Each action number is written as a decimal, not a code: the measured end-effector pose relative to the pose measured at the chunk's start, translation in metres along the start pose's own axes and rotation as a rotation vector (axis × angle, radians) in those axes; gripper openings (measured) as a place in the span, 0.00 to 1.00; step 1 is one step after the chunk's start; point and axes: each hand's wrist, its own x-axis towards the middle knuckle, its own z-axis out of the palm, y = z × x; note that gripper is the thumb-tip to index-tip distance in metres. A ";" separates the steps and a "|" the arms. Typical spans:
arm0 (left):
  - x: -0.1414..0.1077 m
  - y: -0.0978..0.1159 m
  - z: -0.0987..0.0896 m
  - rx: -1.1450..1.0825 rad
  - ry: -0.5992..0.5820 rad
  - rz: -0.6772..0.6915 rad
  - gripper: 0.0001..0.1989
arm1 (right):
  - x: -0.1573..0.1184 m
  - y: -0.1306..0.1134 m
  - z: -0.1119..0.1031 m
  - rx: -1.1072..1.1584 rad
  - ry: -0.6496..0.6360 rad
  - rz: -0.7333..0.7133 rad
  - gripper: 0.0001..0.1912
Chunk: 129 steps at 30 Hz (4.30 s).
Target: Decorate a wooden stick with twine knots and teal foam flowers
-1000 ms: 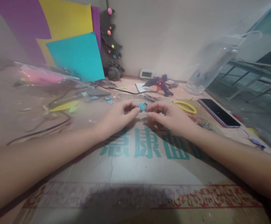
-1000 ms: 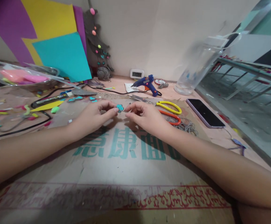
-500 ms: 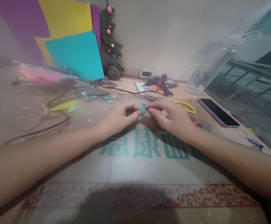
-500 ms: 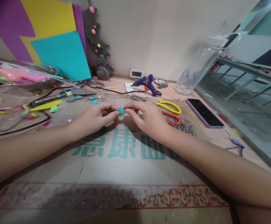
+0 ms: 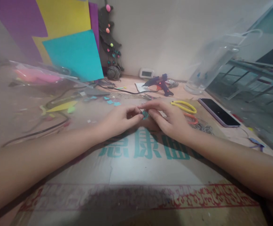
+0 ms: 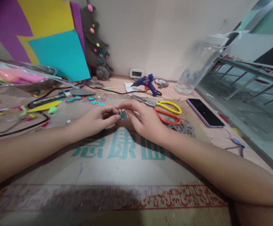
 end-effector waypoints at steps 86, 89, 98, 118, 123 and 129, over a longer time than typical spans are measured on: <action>-0.002 0.001 0.000 -0.084 -0.056 -0.043 0.12 | 0.006 -0.002 -0.001 0.234 0.037 0.362 0.05; -0.001 0.000 0.000 -0.041 -0.033 -0.006 0.12 | 0.005 -0.002 0.000 0.235 0.002 0.321 0.07; 0.001 0.003 0.000 -0.176 0.065 -0.115 0.13 | 0.004 0.000 0.001 0.540 -0.080 0.515 0.12; -0.001 -0.001 -0.001 -0.029 0.102 -0.003 0.14 | 0.003 -0.003 0.009 0.589 -0.106 0.548 0.09; 0.000 -0.006 -0.002 -0.105 0.100 0.052 0.16 | 0.002 -0.005 0.004 0.605 -0.109 0.538 0.08; 0.003 -0.009 0.003 -0.191 0.016 0.158 0.19 | -0.001 -0.008 0.006 0.637 -0.236 0.481 0.06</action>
